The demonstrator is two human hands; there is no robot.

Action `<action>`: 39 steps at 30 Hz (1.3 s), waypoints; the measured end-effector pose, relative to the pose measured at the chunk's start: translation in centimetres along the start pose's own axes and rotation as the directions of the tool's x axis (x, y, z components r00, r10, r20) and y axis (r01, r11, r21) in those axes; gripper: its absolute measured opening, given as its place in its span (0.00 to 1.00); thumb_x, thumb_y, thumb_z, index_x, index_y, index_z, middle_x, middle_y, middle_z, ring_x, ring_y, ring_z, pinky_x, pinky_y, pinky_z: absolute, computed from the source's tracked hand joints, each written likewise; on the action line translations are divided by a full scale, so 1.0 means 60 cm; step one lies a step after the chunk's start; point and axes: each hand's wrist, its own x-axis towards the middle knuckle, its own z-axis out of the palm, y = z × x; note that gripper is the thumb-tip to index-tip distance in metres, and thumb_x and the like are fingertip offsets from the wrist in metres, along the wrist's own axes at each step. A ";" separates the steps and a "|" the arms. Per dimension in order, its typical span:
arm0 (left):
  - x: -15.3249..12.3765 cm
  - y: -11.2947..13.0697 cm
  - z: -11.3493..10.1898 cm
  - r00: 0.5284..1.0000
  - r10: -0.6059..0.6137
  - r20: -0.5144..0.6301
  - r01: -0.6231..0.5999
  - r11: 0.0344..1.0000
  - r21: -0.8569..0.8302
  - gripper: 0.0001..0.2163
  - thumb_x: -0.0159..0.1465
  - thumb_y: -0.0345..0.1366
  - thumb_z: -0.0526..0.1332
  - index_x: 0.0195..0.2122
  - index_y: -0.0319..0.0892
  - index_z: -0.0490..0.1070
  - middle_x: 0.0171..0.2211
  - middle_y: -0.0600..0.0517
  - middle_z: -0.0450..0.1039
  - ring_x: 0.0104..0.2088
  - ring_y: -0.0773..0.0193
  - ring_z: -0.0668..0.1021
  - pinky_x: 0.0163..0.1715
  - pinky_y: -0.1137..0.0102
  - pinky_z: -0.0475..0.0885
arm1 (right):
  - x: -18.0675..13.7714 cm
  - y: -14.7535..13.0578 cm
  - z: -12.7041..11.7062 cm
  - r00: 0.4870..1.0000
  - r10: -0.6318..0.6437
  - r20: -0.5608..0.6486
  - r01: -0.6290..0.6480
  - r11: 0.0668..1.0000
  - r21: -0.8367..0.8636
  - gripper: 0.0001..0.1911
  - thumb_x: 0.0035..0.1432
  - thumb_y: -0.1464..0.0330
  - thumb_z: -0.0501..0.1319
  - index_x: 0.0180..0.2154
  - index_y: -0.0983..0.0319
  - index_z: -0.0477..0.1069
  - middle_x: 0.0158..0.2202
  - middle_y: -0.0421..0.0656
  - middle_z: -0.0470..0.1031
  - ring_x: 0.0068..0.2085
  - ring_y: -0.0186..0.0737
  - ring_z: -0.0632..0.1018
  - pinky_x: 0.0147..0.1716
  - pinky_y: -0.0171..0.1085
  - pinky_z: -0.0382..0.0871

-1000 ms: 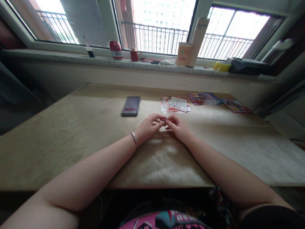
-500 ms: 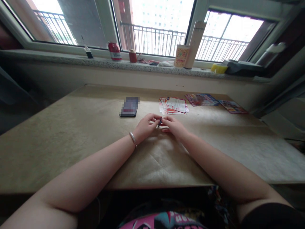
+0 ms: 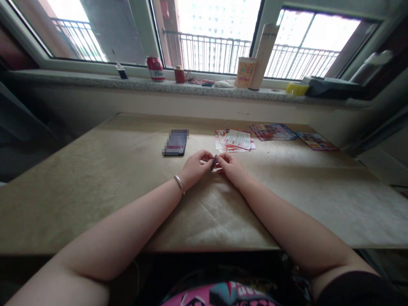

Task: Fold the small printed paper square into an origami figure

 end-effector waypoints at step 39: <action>-0.002 0.003 -0.001 0.998 0.015 0.060 -0.009 0.995 -0.099 0.11 0.57 0.42 0.63 0.33 0.40 0.67 0.30 0.52 0.72 0.31 0.66 0.75 0.33 0.72 0.69 | -0.017 0.000 0.005 0.993 -0.070 -0.090 0.072 0.997 0.021 0.14 0.49 0.57 0.62 0.32 0.60 0.66 0.29 0.37 0.70 0.31 0.34 0.73 0.31 0.37 0.74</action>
